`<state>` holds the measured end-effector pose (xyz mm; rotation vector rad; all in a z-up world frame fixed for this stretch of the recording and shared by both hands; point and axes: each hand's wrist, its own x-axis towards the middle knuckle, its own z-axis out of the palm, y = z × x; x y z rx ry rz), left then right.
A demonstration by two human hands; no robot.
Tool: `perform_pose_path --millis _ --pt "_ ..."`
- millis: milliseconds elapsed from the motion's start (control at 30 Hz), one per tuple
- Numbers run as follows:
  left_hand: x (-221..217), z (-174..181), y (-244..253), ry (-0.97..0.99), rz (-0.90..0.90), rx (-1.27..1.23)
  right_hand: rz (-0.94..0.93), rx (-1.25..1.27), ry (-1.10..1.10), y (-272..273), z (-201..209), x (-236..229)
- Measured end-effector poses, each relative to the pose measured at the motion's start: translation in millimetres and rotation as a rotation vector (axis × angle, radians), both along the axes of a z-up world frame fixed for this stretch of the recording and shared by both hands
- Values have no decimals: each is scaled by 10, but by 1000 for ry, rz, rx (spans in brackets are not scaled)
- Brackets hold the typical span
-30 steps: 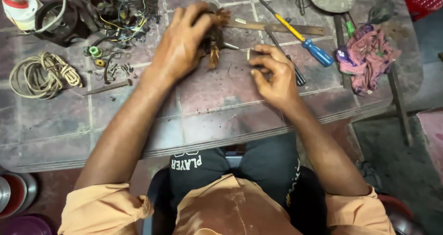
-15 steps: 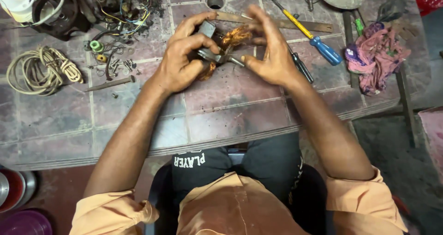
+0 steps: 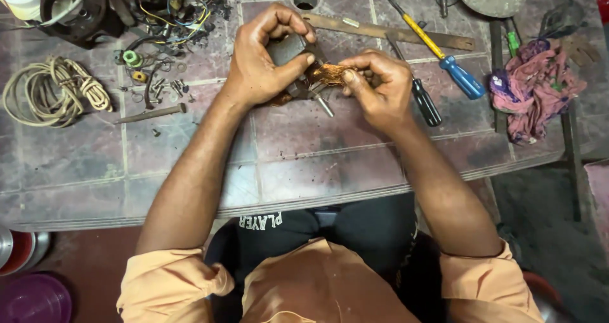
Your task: Repairing a small electric fan motor by manipulating the internal copper wire coils and stator.
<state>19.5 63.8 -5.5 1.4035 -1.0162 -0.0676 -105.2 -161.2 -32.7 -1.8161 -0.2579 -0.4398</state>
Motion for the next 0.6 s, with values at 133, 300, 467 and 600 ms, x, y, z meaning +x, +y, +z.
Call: perform_pose_path --millis 133,300,467,600 --pt "-16 -24 87 18 -27 19 5 106 54 32 -58 34" --pt "-76 -44 107 -4 18 36 31 146 66 38 -65 4" --pt "-163 12 146 -65 62 49 15 144 53 14 -87 15" --pt "-202 70 170 -215 101 93 -33 159 67 -31 -110 33"
